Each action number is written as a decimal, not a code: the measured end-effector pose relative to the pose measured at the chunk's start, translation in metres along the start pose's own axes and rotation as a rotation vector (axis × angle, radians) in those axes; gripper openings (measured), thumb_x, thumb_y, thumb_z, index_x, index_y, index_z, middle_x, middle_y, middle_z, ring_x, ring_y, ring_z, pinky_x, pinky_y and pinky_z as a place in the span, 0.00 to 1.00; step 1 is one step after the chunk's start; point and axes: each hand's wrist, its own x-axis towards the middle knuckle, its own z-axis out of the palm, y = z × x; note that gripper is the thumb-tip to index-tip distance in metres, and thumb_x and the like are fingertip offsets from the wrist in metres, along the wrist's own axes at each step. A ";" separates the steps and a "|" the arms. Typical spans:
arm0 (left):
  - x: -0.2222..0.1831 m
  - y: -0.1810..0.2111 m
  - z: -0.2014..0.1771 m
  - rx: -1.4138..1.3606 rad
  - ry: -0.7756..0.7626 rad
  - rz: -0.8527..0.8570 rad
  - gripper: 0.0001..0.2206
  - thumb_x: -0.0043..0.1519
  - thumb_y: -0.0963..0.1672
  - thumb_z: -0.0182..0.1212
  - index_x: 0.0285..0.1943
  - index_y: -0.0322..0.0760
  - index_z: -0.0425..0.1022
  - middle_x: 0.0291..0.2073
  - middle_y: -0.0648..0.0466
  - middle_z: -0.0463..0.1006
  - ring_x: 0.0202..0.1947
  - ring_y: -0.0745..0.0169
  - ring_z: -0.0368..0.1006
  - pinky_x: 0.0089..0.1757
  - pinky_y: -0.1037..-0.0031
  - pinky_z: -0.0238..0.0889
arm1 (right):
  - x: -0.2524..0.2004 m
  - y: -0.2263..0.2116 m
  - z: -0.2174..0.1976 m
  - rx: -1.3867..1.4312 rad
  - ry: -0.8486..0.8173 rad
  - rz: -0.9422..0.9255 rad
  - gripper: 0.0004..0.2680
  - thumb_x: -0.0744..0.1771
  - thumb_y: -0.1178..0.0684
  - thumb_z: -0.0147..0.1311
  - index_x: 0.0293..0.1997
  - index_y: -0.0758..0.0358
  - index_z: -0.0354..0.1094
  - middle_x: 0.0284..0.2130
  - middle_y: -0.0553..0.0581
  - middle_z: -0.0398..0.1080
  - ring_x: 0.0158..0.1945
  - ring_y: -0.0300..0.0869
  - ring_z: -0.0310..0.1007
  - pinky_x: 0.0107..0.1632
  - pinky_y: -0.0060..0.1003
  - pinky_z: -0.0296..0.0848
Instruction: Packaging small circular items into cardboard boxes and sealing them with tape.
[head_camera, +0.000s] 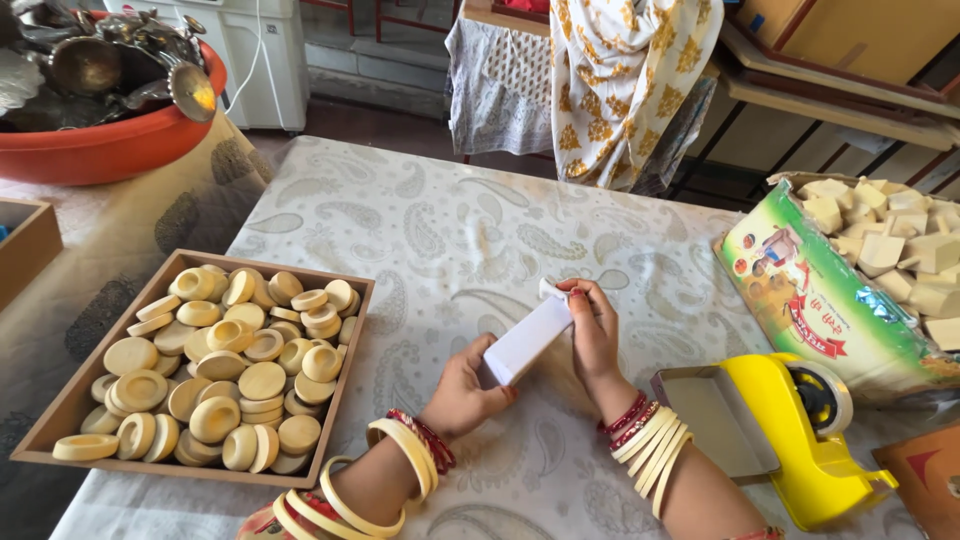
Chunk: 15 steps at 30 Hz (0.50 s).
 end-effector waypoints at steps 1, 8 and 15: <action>0.000 0.012 0.000 -0.016 0.043 -0.050 0.17 0.52 0.37 0.65 0.50 0.33 0.70 0.36 0.58 0.74 0.38 0.71 0.69 0.40 0.77 0.65 | -0.001 0.004 0.002 0.259 0.013 0.168 0.13 0.72 0.47 0.44 0.51 0.68 0.68 0.47 0.64 0.75 0.52 0.48 0.74 0.58 0.41 0.69; -0.003 0.041 -0.004 -0.196 -0.266 -0.257 0.32 0.53 0.42 0.71 0.68 0.38 0.62 0.50 0.57 0.76 0.50 0.70 0.73 0.52 0.77 0.69 | -0.001 0.017 0.003 0.804 0.111 0.845 0.15 0.69 0.46 0.40 0.50 0.66 0.69 0.39 0.59 0.76 0.45 0.44 0.75 0.54 0.40 0.72; -0.007 0.066 0.016 0.070 -0.370 0.158 0.36 0.54 0.42 0.76 0.71 0.34 0.61 0.54 0.52 0.75 0.55 0.66 0.69 0.55 0.71 0.66 | -0.002 -0.109 -0.022 -0.150 -0.288 -0.234 0.10 0.69 0.46 0.46 0.45 0.59 0.70 0.31 0.53 0.69 0.37 0.44 0.66 0.46 0.40 0.62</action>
